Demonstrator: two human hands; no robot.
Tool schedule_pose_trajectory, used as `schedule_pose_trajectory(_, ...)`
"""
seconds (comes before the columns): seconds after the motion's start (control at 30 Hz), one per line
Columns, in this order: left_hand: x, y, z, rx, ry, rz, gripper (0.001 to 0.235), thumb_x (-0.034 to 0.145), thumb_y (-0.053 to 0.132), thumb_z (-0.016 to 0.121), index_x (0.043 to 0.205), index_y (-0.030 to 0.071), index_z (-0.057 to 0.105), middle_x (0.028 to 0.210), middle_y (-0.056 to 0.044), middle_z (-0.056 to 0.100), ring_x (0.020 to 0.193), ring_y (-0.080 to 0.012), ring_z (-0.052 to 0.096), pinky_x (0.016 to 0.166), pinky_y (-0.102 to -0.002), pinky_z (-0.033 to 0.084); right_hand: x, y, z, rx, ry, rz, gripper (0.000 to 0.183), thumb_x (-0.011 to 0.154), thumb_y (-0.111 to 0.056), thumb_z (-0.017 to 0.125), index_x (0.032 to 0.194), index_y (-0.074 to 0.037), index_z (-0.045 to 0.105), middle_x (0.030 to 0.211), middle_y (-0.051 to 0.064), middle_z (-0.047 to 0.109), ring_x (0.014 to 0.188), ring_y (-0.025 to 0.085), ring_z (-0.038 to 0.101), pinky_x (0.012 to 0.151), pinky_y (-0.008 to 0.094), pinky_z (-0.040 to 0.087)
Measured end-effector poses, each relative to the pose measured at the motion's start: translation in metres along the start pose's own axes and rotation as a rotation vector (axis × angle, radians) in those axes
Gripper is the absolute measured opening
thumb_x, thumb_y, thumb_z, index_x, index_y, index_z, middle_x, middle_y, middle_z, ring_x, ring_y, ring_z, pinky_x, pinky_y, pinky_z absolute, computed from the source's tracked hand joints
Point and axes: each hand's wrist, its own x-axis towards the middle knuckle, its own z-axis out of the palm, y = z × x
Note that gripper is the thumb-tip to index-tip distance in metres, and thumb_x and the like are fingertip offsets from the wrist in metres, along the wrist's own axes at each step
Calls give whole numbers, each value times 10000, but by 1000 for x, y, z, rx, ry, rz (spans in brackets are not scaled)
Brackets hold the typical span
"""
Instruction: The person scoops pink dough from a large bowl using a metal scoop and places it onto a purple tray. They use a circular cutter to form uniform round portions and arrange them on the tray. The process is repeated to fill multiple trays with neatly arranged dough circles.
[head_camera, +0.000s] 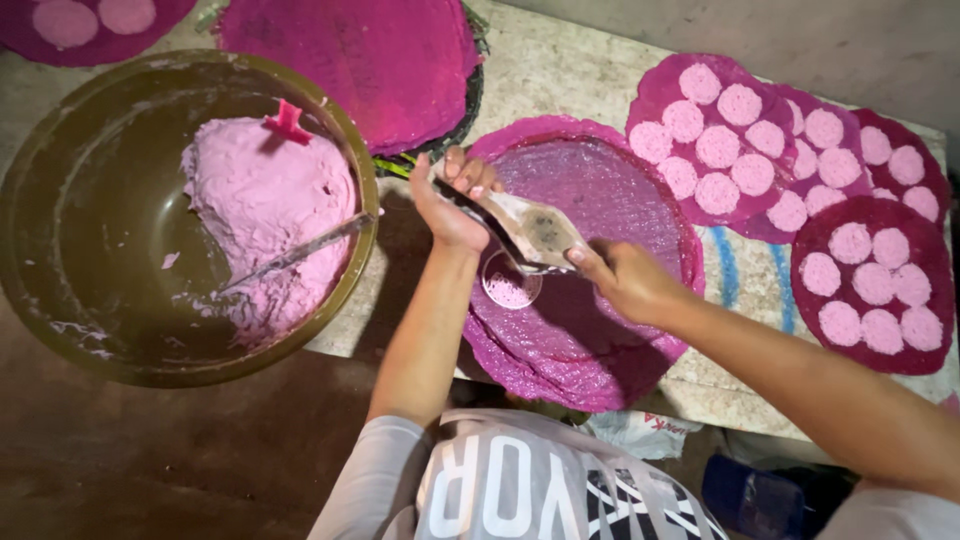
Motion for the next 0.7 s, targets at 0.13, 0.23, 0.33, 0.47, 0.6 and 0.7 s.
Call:
schedule_pose_trajectory(0.13,-8,17,6,14,51,1,437,974,554,447,736,188,434,607,42,354,590,-144,361,666,-350,376,4,-4,17,93,-44,5,629,1010,-544,376,1123,-8,685,656,164,660,588,286,674,643,468,532)
schedule_pose_trajectory(0.23,-17,17,7,19,146,-2,427,951,545,445,720,186,435,584,40,351,568,-147,357,639,-348,366,2,0,22,134,-116,33,673,1022,-551,349,1036,7,724,614,154,636,570,266,655,612,448,532)
schedule_pose_trajectory(0.33,-22,3,6,0,261,-12,395,938,515,449,708,195,433,573,38,352,552,-147,353,608,-339,344,-1,6,14,119,-170,117,703,1023,-572,341,990,6,741,587,130,627,562,254,659,607,426,540)
schedule_pose_trajectory(0.47,-12,-13,10,-70,366,-23,379,918,482,435,672,195,407,559,27,350,542,-157,354,590,-341,327,1,10,0,3,-146,187,724,1024,-590,356,963,21,740,604,101,641,589,244,670,622,426,543)
schedule_pose_trajectory(0.6,1,-6,12,-25,303,7,406,943,494,424,674,190,406,542,39,335,521,-148,336,579,-347,325,4,11,2,24,-18,77,648,1016,-553,378,1042,-7,726,603,143,632,590,271,665,639,457,525)
schedule_pose_trajectory(0.7,3,-1,10,3,276,3,423,947,518,407,687,185,411,546,42,334,515,-146,329,573,-339,321,7,16,9,54,-1,7,628,1034,-533,398,1047,-3,735,642,174,647,628,299,663,673,471,525)
